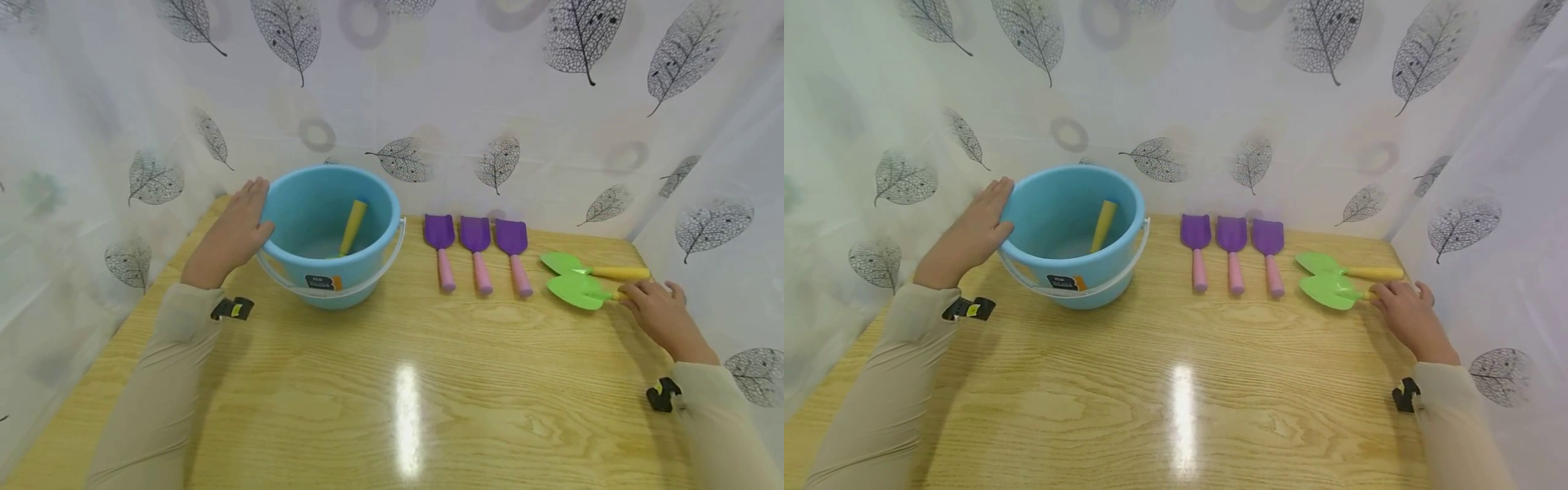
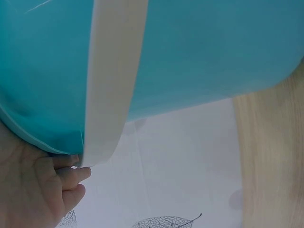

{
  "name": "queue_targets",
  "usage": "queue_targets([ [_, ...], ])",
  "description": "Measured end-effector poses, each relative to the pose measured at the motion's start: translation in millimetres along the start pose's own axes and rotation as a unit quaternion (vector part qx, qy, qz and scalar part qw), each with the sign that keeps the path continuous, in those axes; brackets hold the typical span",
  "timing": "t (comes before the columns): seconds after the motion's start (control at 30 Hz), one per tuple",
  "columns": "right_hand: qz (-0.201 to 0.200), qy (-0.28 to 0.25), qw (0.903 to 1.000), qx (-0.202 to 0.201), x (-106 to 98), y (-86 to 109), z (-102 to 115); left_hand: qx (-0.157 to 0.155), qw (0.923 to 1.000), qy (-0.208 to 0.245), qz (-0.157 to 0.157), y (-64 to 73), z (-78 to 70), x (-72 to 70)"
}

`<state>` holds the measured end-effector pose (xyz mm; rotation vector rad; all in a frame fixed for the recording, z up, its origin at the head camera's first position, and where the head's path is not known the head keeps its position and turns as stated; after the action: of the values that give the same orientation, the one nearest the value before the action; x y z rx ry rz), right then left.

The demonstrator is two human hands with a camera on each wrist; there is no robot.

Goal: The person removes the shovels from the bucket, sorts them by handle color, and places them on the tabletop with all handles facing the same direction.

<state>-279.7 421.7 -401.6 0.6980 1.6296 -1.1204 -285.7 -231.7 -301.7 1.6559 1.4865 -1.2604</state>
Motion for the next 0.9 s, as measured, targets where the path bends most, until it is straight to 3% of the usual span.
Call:
queue_targets([
  [0.9,0.063,-0.007,0.9976,-0.028,12,-1.0,4,-0.002,1.0000,0.005,0.008,0.3,0.5,0.5],
])
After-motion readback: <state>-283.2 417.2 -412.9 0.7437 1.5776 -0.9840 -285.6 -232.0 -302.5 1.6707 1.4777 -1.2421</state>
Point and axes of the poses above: each hand's wrist, its own y-axis away from the middle knuckle, its own x-axis out of the palm, z = x × y, the point moved 7 cm from there along -y, towards the middle knuckle, and after that the axes turned 1 degree about y, right-handed, at the moved point
